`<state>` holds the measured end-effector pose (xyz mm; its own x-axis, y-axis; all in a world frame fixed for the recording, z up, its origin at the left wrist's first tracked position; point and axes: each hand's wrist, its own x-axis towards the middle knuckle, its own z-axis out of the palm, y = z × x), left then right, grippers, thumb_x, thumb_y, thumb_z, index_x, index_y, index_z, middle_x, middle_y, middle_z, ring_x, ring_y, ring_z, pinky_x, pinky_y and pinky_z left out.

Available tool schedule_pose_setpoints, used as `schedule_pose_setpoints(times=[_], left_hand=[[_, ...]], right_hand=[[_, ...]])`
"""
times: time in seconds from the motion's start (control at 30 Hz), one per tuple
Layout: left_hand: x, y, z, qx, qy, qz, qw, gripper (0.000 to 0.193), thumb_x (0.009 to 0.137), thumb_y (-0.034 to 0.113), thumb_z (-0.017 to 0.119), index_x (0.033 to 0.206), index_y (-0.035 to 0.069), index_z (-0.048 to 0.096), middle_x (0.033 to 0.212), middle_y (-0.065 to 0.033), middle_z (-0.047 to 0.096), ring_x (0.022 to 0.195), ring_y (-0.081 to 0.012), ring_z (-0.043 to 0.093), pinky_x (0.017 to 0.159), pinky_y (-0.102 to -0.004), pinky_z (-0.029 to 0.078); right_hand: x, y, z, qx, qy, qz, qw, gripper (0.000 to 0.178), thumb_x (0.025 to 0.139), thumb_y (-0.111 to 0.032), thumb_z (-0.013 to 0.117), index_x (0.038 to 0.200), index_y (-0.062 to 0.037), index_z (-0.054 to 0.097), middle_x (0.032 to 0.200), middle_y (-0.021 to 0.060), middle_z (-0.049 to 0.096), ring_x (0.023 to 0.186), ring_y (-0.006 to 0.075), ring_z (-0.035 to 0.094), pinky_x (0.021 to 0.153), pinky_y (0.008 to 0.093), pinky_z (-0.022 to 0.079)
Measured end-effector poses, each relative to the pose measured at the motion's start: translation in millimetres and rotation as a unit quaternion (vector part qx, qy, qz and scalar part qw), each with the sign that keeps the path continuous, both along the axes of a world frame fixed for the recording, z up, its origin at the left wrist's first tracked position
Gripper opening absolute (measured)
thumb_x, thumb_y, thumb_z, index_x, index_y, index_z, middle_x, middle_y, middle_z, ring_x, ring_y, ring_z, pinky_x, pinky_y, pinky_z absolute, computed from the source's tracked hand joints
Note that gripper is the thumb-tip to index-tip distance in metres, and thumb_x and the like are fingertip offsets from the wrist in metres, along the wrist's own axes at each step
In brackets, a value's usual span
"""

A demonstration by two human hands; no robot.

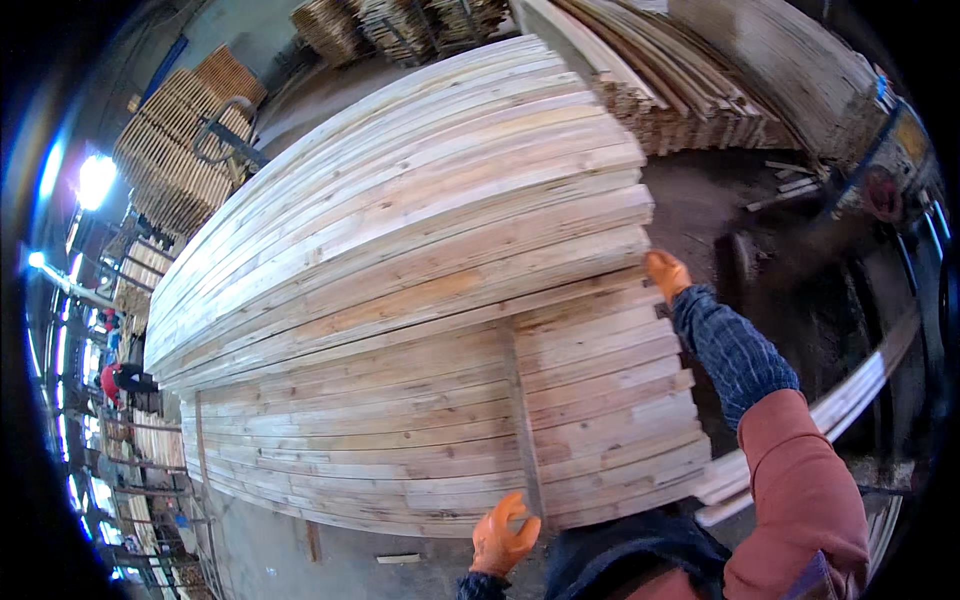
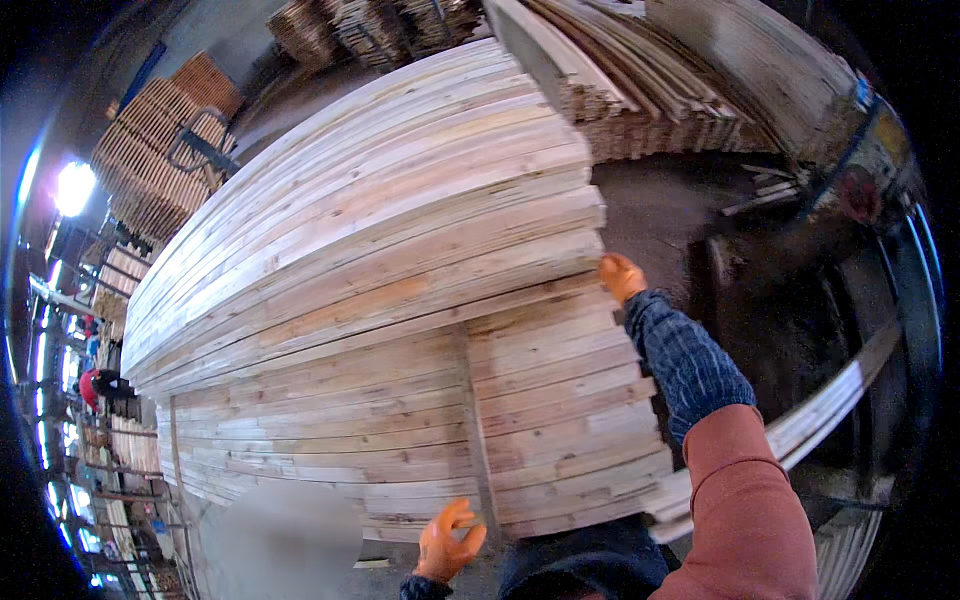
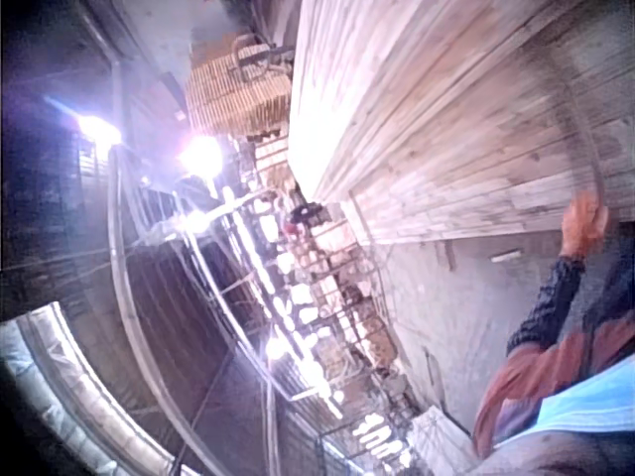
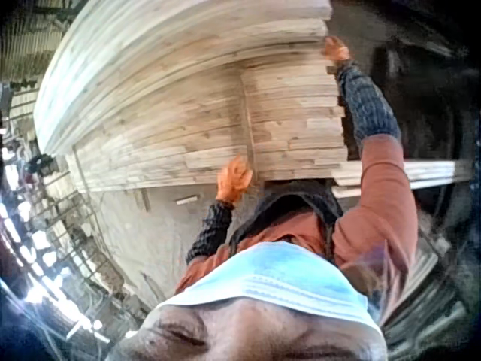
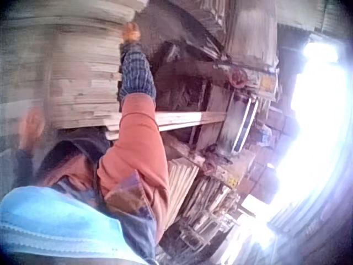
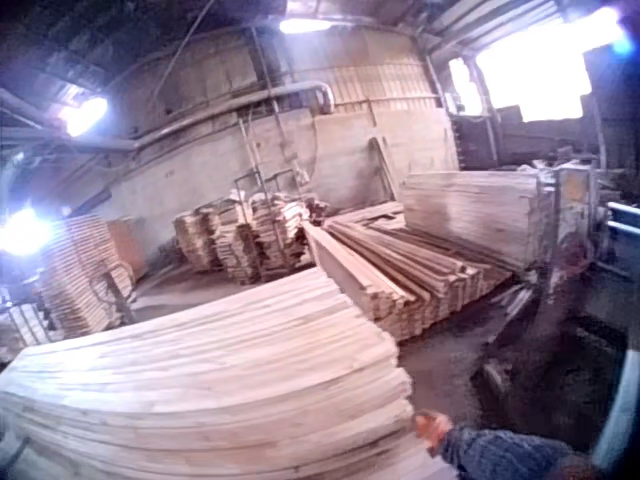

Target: The person picks up individual wood boards from a large stack and feeds them one by one into an industrial rolling machine.

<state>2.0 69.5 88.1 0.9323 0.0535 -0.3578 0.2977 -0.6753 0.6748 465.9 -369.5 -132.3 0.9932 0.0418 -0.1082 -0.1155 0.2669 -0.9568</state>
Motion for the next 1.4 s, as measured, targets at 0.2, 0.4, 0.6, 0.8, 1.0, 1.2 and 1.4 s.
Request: schedule_pose_setpoints(times=[0.2,0.4,0.6,0.8,1.0,1.2,1.4], left_hand=[[-97.1,69.1,-71.1,-0.061,0.053,0.210,0.974,0.054,0.083,0.021,0.083,0.131,0.004,0.063,0.104,-0.0147,0.077,0.099,-0.0291,0.075,0.085,-0.0412,0.059],[-54.4,121.1,-108.5,-0.037,-0.099,0.172,0.979,0.055,0.088,0.012,0.080,0.137,0.004,0.057,0.107,-0.0137,0.075,0.101,-0.0265,0.074,0.087,-0.0392,0.058],[99.5,151.2,-86.0,-0.431,-0.153,0.379,0.805,0.061,0.101,0.014,0.068,0.153,0.004,0.037,0.138,-0.0123,0.055,0.127,-0.0177,0.054,0.106,-0.0372,0.048],[203.9,153.4,-70.3,-0.422,-0.150,0.508,0.736,0.068,0.100,0.012,0.067,0.157,0.010,0.030,0.133,-0.0041,0.049,0.117,-0.0163,0.048,0.106,-0.0333,0.042],[213.4,136.9,-88.9,-0.430,-0.188,0.554,0.688,0.107,0.084,0.018,0.086,0.162,0.006,0.014,0.145,-0.0097,0.044,0.128,-0.0261,0.048,0.112,-0.0356,0.039],[229.0,132.1,-79.9,-0.413,-0.176,0.619,0.644,0.125,0.076,0.032,0.095,0.165,0.008,0.011,0.156,-0.0181,0.038,0.142,-0.0309,0.043,0.112,-0.0433,0.044],[211.6,160.6,-86.7,-0.648,-0.029,0.527,0.549,0.063,0.092,0.025,0.080,0.143,0.009,0.047,0.142,-0.0107,0.055,0.124,-0.0272,0.058,0.106,-0.0430,0.052]], right_hand=[[9.2,53.9,-1.2,0.058,0.262,-0.043,0.962,0.044,0.098,-0.040,0.060,0.136,-0.0174,0.063,0.127,0.0033,0.064,0.117,0.0234,0.058,0.103,0.0426,0.044],[43.2,6.3,-35.4,-0.140,0.266,0.025,0.953,0.060,0.095,-0.043,0.061,0.146,-0.0129,0.052,0.148,0.0096,0.054,0.134,0.0351,0.051,0.104,0.0481,0.047],[8.9,-5.1,-46.3,-0.117,0.172,0.031,0.978,0.053,0.100,-0.040,0.057,0.141,-0.0065,0.053,0.141,0.0138,0.058,0.125,0.0353,0.057,0.101,0.0506,0.051],[-153.2,-2.7,-1.6,-0.469,-0.010,0.179,0.865,0.049,0.087,-0.002,0.074,0.134,-0.0067,0.059,0.130,0.0129,0.067,0.120,0.0324,0.064,0.103,0.0457,0.054],[-157.1,-0.8,128.0,-0.391,0.065,0.092,0.913,0.041,0.101,-0.029,0.060,0.134,-0.0048,0.061,0.128,0.0106,0.068,0.123,0.0284,0.063,0.110,0.0393,0.047],[-125.6,183.3,244.8,-0.515,-0.098,0.408,0.747,0.076,0.083,-0.051,0.076,0.137,0.0006,0.063,0.132,0.0214,0.068,0.121,0.0340,0.065,0.106,0.0422,0.051],[-139.5,243.2,238.0,-0.637,-0.131,0.436,0.622,0.085,0.068,-0.064,0.076,0.125,-0.0014,0.072,0.121,0.0270,0.070,0.114,0.0404,0.066,0.102,0.0458,0.052]])
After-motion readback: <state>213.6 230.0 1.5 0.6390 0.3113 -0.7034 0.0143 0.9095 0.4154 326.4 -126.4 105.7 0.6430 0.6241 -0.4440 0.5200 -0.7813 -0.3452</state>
